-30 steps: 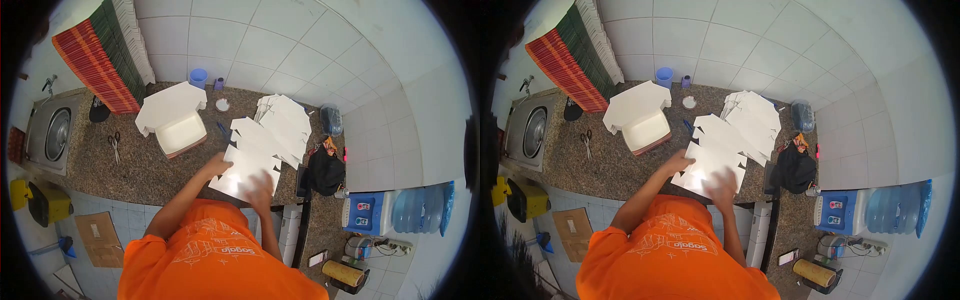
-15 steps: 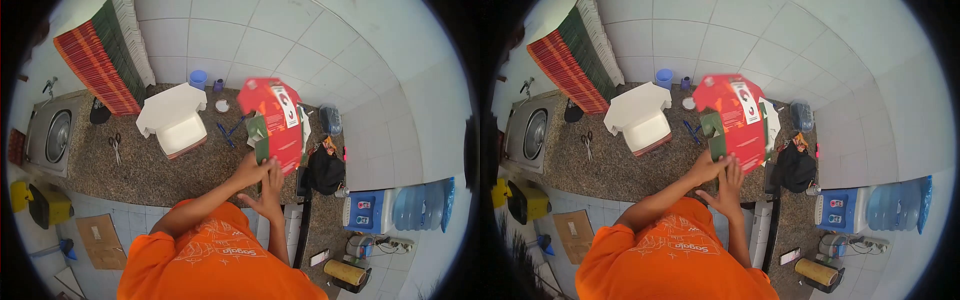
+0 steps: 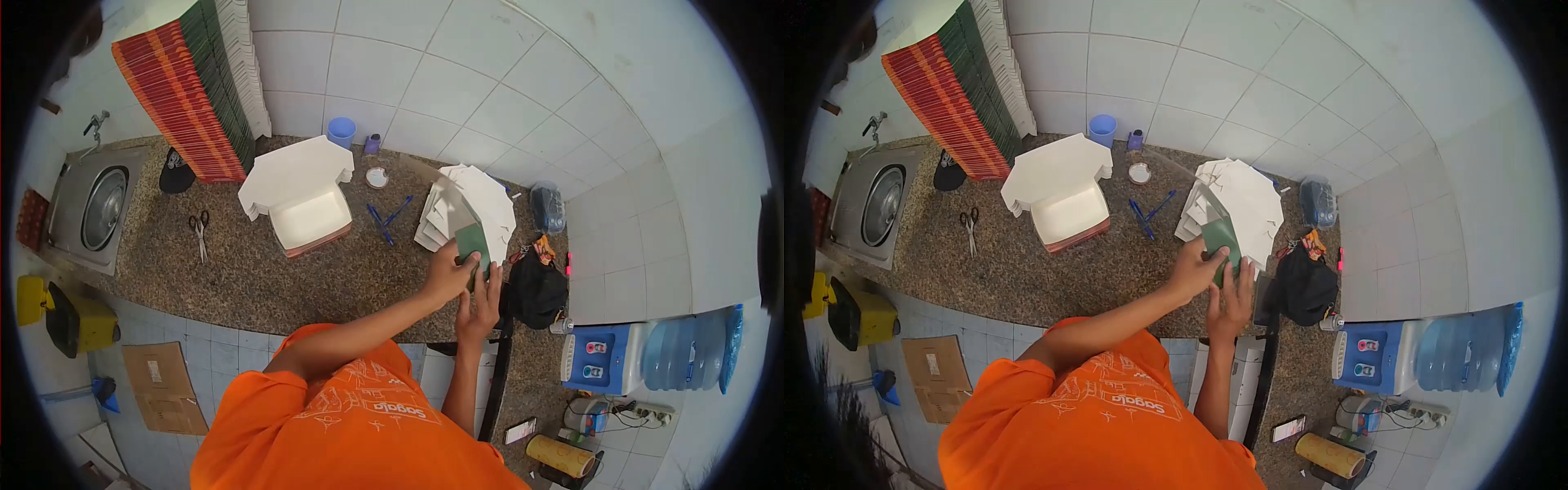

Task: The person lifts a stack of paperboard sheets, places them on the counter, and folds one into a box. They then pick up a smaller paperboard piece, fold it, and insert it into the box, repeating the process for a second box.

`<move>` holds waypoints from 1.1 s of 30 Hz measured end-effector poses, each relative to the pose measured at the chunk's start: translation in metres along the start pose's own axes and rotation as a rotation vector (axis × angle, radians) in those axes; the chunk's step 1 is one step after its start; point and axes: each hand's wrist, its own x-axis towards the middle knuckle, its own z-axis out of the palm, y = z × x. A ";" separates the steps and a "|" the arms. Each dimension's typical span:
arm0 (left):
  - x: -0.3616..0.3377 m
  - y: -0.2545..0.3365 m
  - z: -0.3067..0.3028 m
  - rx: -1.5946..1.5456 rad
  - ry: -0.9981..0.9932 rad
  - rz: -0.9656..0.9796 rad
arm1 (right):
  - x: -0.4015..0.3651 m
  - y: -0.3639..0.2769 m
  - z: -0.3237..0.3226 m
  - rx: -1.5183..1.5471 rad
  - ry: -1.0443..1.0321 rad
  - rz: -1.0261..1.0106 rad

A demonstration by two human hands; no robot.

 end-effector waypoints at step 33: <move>-0.087 0.043 -0.096 0.721 -0.373 -0.165 | 0.010 -0.034 -0.030 0.754 -0.549 0.613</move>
